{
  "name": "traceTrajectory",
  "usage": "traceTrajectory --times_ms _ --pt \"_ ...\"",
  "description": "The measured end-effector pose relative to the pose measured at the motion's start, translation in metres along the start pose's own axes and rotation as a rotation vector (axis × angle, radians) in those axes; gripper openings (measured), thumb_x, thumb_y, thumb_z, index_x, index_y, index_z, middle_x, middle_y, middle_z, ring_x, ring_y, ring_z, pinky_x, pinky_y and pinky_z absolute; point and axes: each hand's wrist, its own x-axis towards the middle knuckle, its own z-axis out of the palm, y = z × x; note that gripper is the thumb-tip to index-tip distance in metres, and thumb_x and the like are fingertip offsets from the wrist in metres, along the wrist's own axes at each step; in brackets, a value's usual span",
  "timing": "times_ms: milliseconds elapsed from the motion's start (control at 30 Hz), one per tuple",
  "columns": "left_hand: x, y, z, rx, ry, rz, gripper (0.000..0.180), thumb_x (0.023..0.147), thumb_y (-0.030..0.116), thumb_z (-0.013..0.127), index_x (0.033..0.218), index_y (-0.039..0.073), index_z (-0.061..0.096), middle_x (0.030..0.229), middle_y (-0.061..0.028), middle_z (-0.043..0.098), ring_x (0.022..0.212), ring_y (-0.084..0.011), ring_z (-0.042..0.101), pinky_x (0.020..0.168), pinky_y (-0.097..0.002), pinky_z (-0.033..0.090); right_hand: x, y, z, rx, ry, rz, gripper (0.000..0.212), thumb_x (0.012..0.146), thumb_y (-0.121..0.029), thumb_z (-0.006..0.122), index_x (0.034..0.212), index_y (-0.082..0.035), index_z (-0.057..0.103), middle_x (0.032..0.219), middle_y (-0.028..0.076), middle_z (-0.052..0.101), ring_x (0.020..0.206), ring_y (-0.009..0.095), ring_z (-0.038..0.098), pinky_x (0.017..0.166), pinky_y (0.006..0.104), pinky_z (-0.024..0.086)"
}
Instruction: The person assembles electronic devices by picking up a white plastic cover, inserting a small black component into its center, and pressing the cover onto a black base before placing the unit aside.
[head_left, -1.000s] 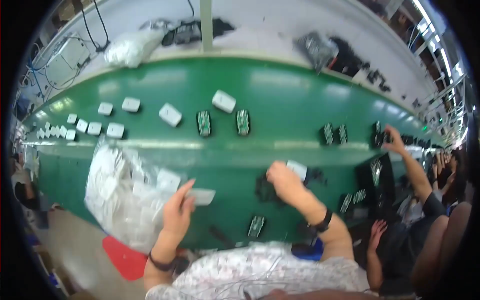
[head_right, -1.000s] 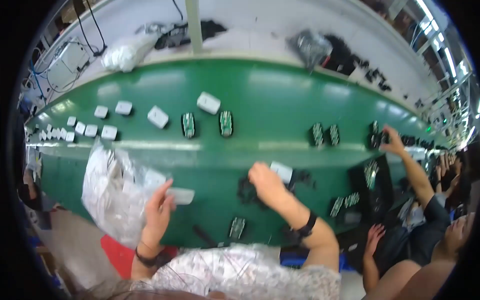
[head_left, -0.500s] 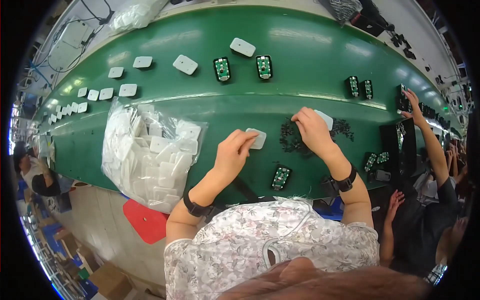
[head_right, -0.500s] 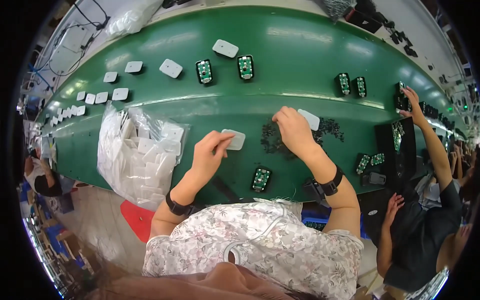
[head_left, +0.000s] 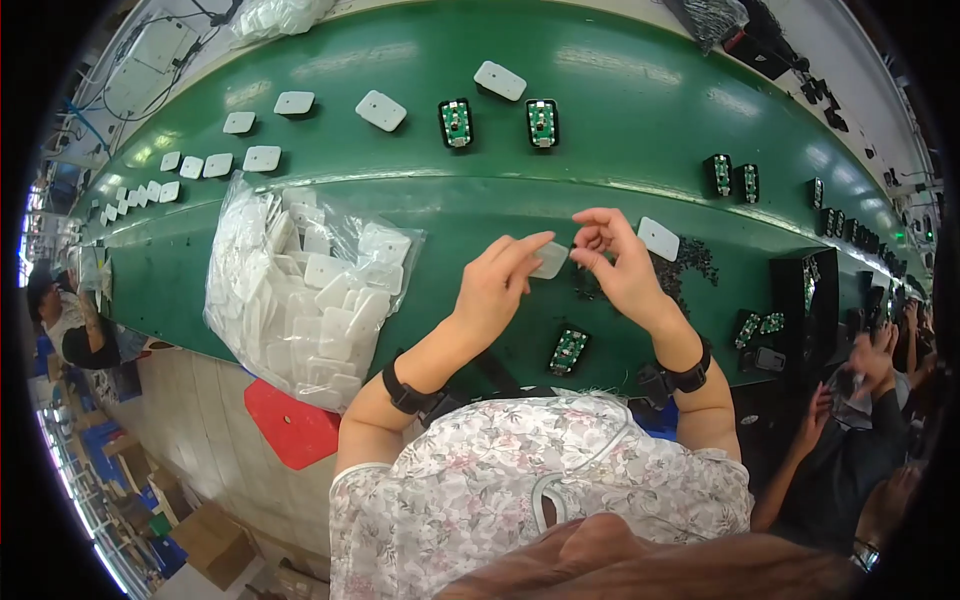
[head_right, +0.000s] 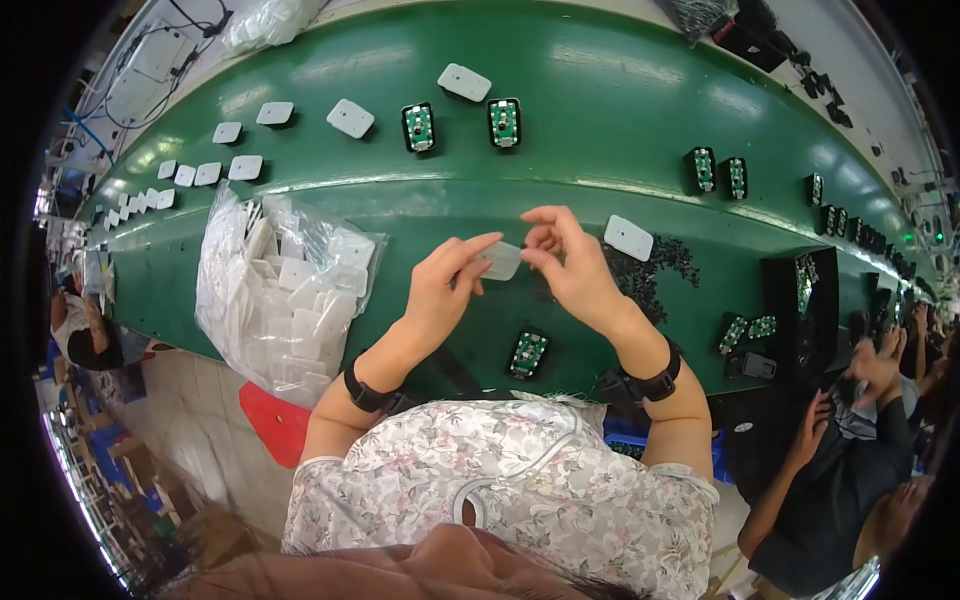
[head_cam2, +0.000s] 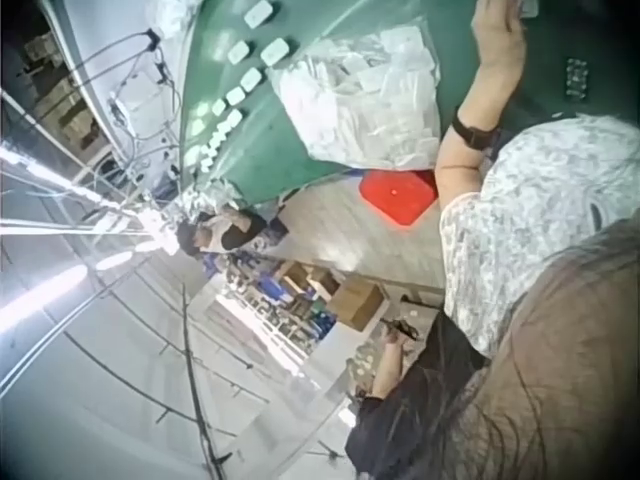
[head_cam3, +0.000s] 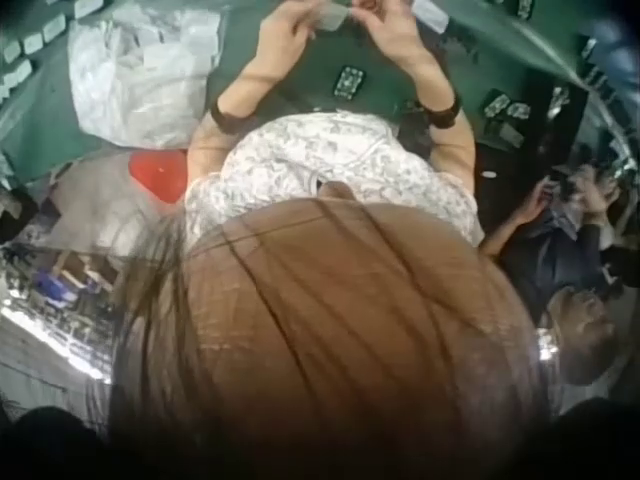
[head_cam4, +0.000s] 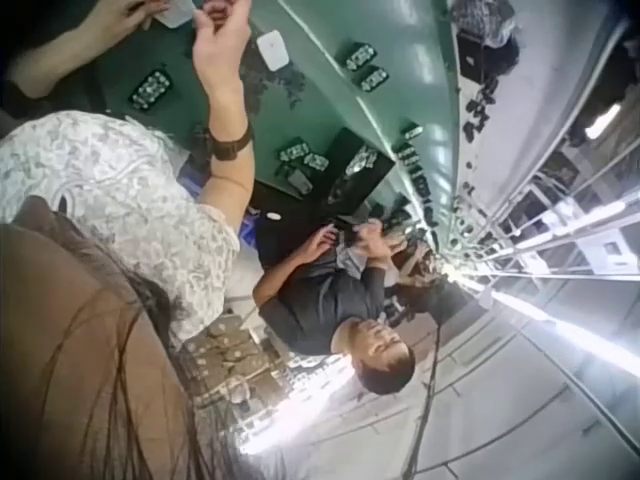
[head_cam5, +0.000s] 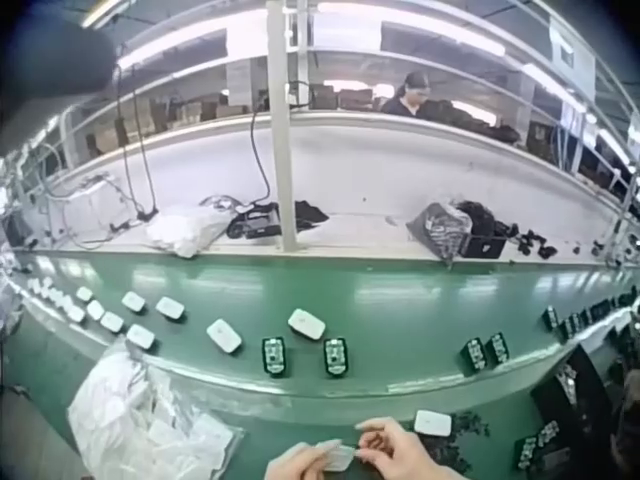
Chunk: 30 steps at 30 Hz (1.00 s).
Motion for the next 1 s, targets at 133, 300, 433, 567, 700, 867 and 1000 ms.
traceTrajectory --times_ms 133,300,433,567,700,867,1000 --pt "0.002 -0.006 0.001 0.092 0.023 0.152 0.03 0.083 -0.006 0.058 0.108 0.009 0.066 0.077 -0.0073 0.057 0.056 -0.0132 0.058 0.048 -0.0252 0.046 0.007 -0.019 0.013 0.276 -0.122 0.177 0.039 0.084 0.002 0.062 0.12 -0.003 0.045 0.09 0.004 0.057 0.08 0.008 0.055 0.07 0.0208 0.046" --pt "-0.003 -0.006 -0.005 0.231 0.065 0.244 0.026 0.08 -0.005 0.061 0.103 0.008 0.065 0.079 -0.0088 0.056 0.059 -0.0252 0.058 0.05 -0.0319 0.048 0.008 -0.015 0.024 0.375 -0.104 0.174 0.033 0.085 0.001 0.063 0.114 -0.002 0.049 0.091 0.004 0.058 0.081 0.008 0.056 0.07 0.0211 0.046" --pt "-0.004 -0.007 -0.008 0.069 0.135 0.147 0.018 0.083 -0.005 0.06 0.098 0.003 0.064 0.079 -0.0086 0.058 0.056 -0.0183 0.06 0.048 -0.0272 0.048 0.009 -0.01 0.025 0.075 -0.081 0.018 0.014 0.085 -0.002 0.064 0.098 0.002 0.059 0.091 0.003 0.057 0.081 0.009 0.057 0.072 0.022 0.047" --pt "-0.008 -0.008 -0.008 0.014 0.152 0.129 0.016 0.086 -0.005 0.058 0.101 0.0 0.063 0.078 -0.0074 0.058 0.056 -0.0131 0.06 0.046 -0.0242 0.047 0.009 -0.018 0.031 0.114 -0.062 0.069 0.009 0.085 -0.004 0.065 0.091 0.002 0.061 0.088 0.002 0.056 0.079 0.008 0.056 0.071 0.0217 0.045" --pt "-0.011 -0.003 -0.005 -0.235 0.158 -0.144 0.015 0.088 -0.004 0.056 0.102 -0.001 0.06 0.082 -0.0081 0.059 0.062 -0.0153 0.064 0.053 -0.0255 0.051 0.01 -0.022 0.034 0.237 -0.012 0.157 0.006 0.085 -0.004 0.065 0.087 0.001 0.061 0.084 0.001 0.055 0.076 0.007 0.053 0.067 0.0213 0.043" --pt "-0.015 -0.015 -0.008 -0.639 0.096 -0.274 0.017 0.092 -0.002 0.051 0.108 -0.006 0.053 0.097 -0.0089 0.059 0.085 -0.0178 0.066 0.078 -0.0261 0.054 0.008 -0.026 0.041 -0.168 0.025 -0.075 0.006 0.083 -0.002 0.066 0.082 0.0 0.06 0.077 0.003 0.054 0.064 0.008 0.051 0.056 0.0227 0.04" --pt "-0.02 -0.017 -0.009 -0.68 0.057 -0.293 0.02 0.091 -0.002 0.054 0.111 -0.007 0.051 0.102 -0.0092 0.058 0.092 -0.0183 0.064 0.083 -0.0288 0.053 0.011 -0.023 0.045 -0.287 0.065 -0.232 0.007 0.081 -0.002 0.066 0.082 0.0 0.06 0.076 0.005 0.054 0.061 0.011 0.051 0.052 0.0231 0.039"
